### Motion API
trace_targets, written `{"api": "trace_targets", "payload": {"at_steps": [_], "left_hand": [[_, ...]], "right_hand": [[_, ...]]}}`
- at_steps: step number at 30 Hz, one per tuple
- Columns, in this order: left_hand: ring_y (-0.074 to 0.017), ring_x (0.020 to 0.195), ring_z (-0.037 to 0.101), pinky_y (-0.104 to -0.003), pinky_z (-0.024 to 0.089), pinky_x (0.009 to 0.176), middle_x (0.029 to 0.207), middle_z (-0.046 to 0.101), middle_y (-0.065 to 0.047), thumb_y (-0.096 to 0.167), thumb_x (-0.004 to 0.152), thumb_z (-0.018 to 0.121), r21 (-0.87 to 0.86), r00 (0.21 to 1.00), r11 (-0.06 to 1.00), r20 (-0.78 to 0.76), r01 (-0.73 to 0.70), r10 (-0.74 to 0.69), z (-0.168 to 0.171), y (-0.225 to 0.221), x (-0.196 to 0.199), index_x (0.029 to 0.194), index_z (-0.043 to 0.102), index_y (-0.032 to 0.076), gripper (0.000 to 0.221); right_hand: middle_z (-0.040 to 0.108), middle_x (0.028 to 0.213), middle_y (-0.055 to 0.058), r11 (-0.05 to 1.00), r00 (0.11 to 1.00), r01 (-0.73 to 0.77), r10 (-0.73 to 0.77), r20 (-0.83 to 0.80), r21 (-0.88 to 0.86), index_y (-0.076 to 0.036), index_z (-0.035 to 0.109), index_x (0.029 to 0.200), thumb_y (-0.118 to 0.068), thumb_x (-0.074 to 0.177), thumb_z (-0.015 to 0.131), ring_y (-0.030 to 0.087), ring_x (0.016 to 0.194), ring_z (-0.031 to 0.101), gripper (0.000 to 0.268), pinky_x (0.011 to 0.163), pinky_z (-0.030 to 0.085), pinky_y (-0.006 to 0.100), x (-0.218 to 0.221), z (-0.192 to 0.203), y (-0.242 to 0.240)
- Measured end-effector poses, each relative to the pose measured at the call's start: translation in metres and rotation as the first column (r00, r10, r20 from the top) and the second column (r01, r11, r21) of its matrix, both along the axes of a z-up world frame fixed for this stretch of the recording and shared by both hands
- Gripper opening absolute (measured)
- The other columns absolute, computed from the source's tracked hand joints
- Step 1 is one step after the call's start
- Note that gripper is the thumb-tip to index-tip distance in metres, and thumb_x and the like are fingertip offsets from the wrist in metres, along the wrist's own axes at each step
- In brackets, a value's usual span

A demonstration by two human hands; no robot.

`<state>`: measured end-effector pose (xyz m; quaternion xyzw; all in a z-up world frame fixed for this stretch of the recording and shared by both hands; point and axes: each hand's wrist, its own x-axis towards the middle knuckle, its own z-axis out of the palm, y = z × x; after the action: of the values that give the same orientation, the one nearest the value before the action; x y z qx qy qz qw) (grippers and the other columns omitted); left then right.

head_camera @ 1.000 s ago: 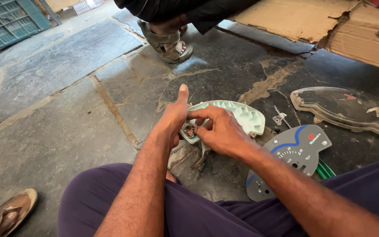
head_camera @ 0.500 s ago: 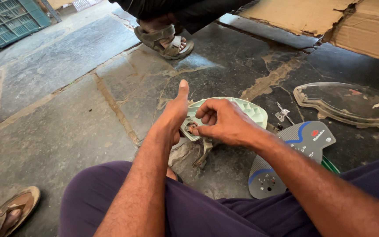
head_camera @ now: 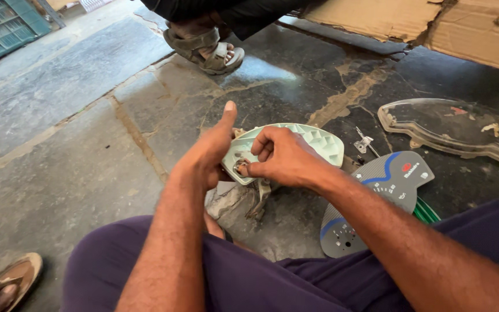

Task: The person disassembles a motorcycle instrument cluster, removes the speedometer faceplate, and manipulates the internal components using a screwdriver and pliers. They then reassemble the unit by placing the faceplate back onto the housing.

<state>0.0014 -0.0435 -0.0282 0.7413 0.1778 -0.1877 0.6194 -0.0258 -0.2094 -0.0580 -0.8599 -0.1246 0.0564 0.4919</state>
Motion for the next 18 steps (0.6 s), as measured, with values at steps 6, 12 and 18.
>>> {"api": "trace_targets", "payload": {"at_steps": [6, 12, 18], "left_hand": [[-0.0270, 0.088, 0.073, -0.053, 0.064, 0.076, 0.106, 0.074, -0.013, 0.050, 0.099, 0.044, 0.069, 0.986, 0.983, -0.010, 0.169, -0.168, 0.016, 0.008, -0.012, 0.127, 0.064, 0.002, 0.059], [-0.0238, 0.090, 0.076, -0.037, 0.063, 0.072, 0.118, 0.069, -0.006, 0.015, 0.091, 0.068, 0.214, 0.979, 0.959, 0.047, 0.183, -0.198, 0.035, 0.019, -0.038, 0.140, 0.052, 0.007, 0.052], [-0.0213, 0.091, 0.075, -0.033, 0.066, 0.066, 0.119, 0.074, -0.013, -0.003, 0.076, 0.073, 0.214, 0.964, 0.957, 0.134, 0.197, -0.228, 0.030, 0.011, -0.038, 0.140, 0.057, 0.004, 0.066]], "right_hand": [[0.071, 0.081, 0.003, 1.000, 1.000, -0.012, 0.012, -0.014, 0.014, -0.005, 0.069, 0.091, -0.037, 0.064, 0.091, 0.013, 0.075, 0.066, 0.047, 0.067, 0.054, 0.030, 0.001, -0.001, -0.001], [0.069, 0.084, 0.003, 0.999, 0.997, -0.027, 0.029, -0.071, 0.026, -0.007, 0.069, 0.095, -0.037, 0.065, 0.090, 0.013, 0.077, 0.066, 0.047, 0.068, 0.052, 0.029, -0.001, 0.002, -0.005], [0.068, 0.084, 0.002, 0.997, 0.998, -0.029, 0.033, -0.055, 0.077, -0.006, 0.069, 0.095, -0.034, 0.065, 0.089, 0.013, 0.078, 0.065, 0.045, 0.068, 0.052, 0.029, 0.000, 0.000, -0.008]]}}
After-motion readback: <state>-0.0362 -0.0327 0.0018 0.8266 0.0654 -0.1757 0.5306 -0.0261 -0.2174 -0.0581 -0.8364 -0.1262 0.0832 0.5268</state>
